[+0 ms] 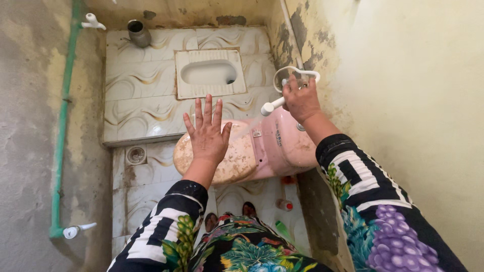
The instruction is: The person scrubs the inside of a pink portable toilet with a brush while rinsing with a handheld bidet sprayer. They then rinse the toilet seat and lid with the sprayer and close the lid.
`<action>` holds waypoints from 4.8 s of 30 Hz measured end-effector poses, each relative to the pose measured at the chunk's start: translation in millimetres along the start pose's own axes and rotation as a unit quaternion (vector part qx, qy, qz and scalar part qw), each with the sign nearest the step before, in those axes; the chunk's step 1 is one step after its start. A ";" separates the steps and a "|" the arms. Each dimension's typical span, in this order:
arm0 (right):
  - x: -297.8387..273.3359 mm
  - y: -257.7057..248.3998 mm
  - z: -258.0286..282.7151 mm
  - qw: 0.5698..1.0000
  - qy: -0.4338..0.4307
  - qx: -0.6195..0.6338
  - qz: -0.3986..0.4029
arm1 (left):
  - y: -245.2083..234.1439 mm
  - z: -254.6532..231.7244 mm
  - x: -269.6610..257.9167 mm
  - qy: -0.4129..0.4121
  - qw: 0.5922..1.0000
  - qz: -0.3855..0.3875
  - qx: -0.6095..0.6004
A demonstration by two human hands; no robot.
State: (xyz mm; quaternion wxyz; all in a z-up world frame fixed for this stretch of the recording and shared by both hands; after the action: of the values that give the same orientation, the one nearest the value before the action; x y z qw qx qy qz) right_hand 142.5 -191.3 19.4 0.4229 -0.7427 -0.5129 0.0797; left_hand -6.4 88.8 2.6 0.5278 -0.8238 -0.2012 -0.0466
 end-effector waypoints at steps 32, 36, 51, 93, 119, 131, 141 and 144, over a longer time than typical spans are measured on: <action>-19.7 36.9 -58.8 0.994 0.048 -0.048 0.081 | 4.7 1.5 -6.8 0.006 1.000 0.021 0.011; -13.1 31.5 -40.5 0.997 0.030 0.007 0.072 | 3.6 2.6 -4.9 -0.001 1.000 0.025 0.015; 30.7 5.1 44.3 0.991 0.058 0.117 0.038 | 0.1 23.4 -8.0 -0.007 1.000 0.002 0.027; 1.2 -14.6 62.1 0.996 -0.073 0.042 0.028 | -19.6 67.7 -20.0 -0.019 0.999 0.020 0.018; -48.2 0.4 -61.4 0.984 -0.144 -0.082 0.068 | 10.0 -20.8 -16.5 0.028 0.999 0.023 -0.004; -78.2 7.1 -57.2 0.979 -0.154 -0.037 0.129 | 26.1 -68.3 -6.1 0.037 0.999 0.005 -0.020; -104.2 2.0 -58.4 0.981 -0.160 -0.043 0.104 | 33.5 -85.5 -10.9 0.045 0.999 -0.004 -0.013; -110.5 1.3 -54.8 0.982 -0.153 -0.033 0.108 | 35.9 -89.5 -11.6 0.042 0.999 0.001 -0.015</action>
State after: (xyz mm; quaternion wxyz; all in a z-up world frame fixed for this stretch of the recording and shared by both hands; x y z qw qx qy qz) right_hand 122.6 -313.0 18.2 0.3036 -0.7864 -0.4905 0.2210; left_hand 8.9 -7.0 7.9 0.5232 -0.8293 -0.1777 -0.0838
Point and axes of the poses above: each hand's wrist, its own x-axis towards the middle knuckle, its own y-axis out of the palm, z = x × y, the point moved 2 cm from there along x, towards the middle knuckle, and after that the axes turned 12 degrees about -y, right-handed, at the moved point
